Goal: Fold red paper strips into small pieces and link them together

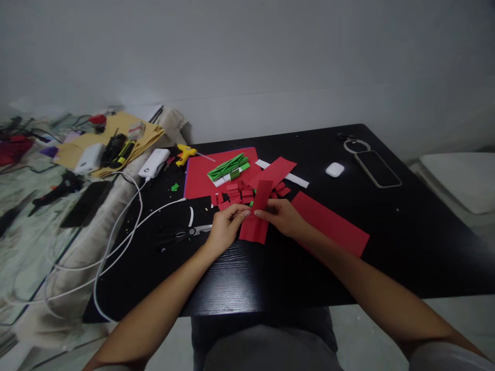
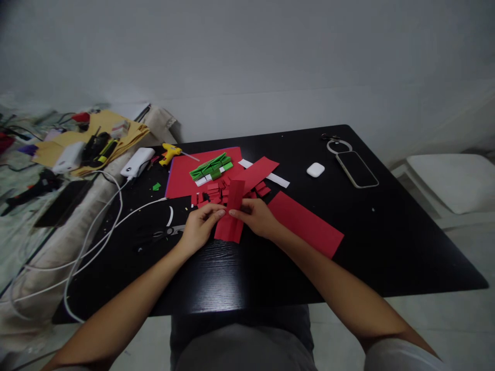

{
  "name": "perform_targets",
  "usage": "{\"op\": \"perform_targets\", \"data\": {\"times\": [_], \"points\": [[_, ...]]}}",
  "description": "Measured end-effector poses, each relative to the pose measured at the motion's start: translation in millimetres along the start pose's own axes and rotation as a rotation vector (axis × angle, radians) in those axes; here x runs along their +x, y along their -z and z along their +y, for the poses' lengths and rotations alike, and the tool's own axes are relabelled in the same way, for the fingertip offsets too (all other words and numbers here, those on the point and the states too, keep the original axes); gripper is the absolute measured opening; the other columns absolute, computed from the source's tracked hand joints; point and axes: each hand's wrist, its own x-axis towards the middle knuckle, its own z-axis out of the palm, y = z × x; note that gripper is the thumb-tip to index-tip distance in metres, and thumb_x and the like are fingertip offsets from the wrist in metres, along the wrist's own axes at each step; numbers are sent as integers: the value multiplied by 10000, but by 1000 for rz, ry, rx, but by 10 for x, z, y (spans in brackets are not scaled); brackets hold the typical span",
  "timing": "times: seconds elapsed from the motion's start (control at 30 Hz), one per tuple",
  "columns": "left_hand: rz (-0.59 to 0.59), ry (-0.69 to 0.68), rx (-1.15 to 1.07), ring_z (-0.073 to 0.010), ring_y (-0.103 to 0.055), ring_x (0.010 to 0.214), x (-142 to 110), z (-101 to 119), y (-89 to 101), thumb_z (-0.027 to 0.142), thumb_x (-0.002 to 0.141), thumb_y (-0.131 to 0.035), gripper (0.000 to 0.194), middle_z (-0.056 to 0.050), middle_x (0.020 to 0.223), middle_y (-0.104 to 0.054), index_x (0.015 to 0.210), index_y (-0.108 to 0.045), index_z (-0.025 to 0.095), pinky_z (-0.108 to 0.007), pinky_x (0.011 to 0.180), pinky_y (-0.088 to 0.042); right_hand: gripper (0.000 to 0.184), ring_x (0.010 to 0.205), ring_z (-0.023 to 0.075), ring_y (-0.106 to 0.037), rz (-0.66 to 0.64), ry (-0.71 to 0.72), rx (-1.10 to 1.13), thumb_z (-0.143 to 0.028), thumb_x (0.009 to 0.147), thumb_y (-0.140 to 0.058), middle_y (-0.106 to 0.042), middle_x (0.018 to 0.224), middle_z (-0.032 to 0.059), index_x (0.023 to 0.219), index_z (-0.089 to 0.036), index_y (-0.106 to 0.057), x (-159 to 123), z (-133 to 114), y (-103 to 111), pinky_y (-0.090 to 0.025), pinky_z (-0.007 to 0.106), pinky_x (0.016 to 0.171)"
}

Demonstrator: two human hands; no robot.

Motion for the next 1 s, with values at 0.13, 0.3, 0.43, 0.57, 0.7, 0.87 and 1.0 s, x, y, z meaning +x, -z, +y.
{"op": "perform_targets", "data": {"times": [0.13,0.3,0.43,0.57,0.7,0.87,1.0], "points": [[0,12,8,-163,-627,742,0,0,4,399,892,-640,259,-31,843,-736,996,-749,188,-262,687,-474,350,879,241,-707,5,-11,3,-451,791,-748,-769,923,56,959,-146,-770,-1,12,-6,-548,354,808],[-18,34,-17,-166,-628,756,11,8,12,410,884,-647,267,-32,840,-731,988,-745,185,-266,698,-478,332,911,247,-707,9,-12,10,-434,795,-743,-770,951,58,972,-155,-770,-3,4,-18,-547,368,834],[-31,50,-58,-175,-635,762,23,27,11,435,860,-667,282,-39,840,-729,950,-739,179,-277,700,-494,320,919,255,-708,12,-12,-1,-429,799,-736,-771,949,56,963,-157,-770,-5,-10,-24,-551,376,837],[-45,65,-75,-162,-613,719,32,30,13,457,852,-672,300,-33,805,-708,926,-723,171,-267,671,-482,323,895,252,-713,16,-10,-30,-439,803,-730,-772,928,48,962,-160,-771,-8,-14,-23,-557,365,817],[-97,67,-59,-139,-559,680,39,16,25,473,886,-625,325,-11,750,-651,886,-692,155,-245,646,-445,338,877,251,-714,7,-7,-38,-463,799,-730,-771,915,43,954,-165,-772,-12,-3,-27,-561,357,790],[-156,67,-36,-122,-497,645,46,-5,32,477,913,-585,346,10,698,-585,871,-671,145,-232,615,-395,344,875,247,-711,2,-4,-28,-465,803,-728,-770,922,44,965,-165,-771,-12,8,-31,-561,363,790],[-174,66,-39,-121,-493,636,53,-7,36,470,893,-620,330,11,693,-585,886,-677,145,-235,617,-394,349,860,247,-712,3,-15,-19,-475,791,-733,-767,886,45,937,-160,-768,-12,-5,-26,-560,363,781]]}}
